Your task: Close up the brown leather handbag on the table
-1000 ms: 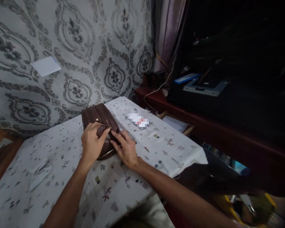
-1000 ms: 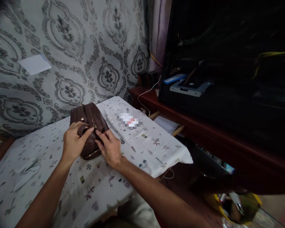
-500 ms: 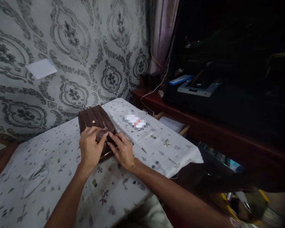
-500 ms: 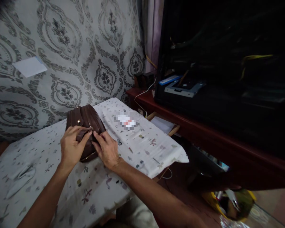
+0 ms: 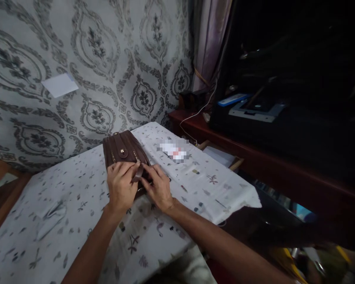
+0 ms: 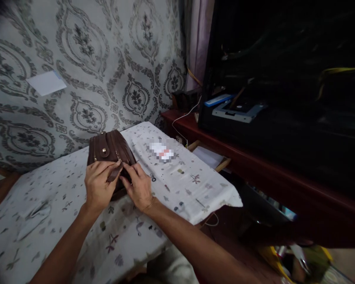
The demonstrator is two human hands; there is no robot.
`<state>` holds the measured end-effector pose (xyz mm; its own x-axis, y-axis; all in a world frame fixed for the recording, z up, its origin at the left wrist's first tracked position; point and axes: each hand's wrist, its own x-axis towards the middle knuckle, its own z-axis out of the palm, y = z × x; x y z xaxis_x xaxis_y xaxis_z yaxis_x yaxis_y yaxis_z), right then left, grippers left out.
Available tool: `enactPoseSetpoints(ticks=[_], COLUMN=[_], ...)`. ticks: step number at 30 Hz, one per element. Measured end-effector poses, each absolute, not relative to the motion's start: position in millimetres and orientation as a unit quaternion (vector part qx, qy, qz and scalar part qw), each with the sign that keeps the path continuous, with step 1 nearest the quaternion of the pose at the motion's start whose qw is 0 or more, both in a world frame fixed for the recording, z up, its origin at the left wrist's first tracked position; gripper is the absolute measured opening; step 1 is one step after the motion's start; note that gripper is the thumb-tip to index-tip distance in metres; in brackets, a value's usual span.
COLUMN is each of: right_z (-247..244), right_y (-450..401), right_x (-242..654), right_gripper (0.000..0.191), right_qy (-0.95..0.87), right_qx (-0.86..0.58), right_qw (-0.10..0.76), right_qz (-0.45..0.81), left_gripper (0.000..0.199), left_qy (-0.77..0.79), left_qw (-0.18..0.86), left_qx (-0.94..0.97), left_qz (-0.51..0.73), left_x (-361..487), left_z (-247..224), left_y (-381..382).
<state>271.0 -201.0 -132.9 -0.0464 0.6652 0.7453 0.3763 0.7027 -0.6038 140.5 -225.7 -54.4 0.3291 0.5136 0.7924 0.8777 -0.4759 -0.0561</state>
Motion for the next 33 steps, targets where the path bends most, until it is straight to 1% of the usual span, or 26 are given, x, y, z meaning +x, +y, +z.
enactPoseSetpoints(ticks=[14, 23, 33], right_z=[-130.4, -137.9, -135.5], right_y=[-199.9, -196.0, -196.6], right_x=[273.8, 270.7, 271.8], right_gripper=[0.036, 0.047, 0.043], right_qy=[-0.704, -0.672, -0.675], right_qx=[-0.344, -0.355, -0.354], right_qw=[0.601, 0.626, 0.62], right_qz=[0.156, 0.175, 0.184], left_gripper=[0.017, 0.019, 0.022], left_qy=[-0.428, -0.421, -0.423], left_qw=[0.261, 0.27, 0.254], left_qx=[-0.786, -0.79, -0.797], left_qz=[-0.361, -0.355, -0.348], left_x=[141.7, 140.9, 140.7], left_z=[-57.0, -58.8, -59.4], left_y=[-229.2, -230.5, -233.1])
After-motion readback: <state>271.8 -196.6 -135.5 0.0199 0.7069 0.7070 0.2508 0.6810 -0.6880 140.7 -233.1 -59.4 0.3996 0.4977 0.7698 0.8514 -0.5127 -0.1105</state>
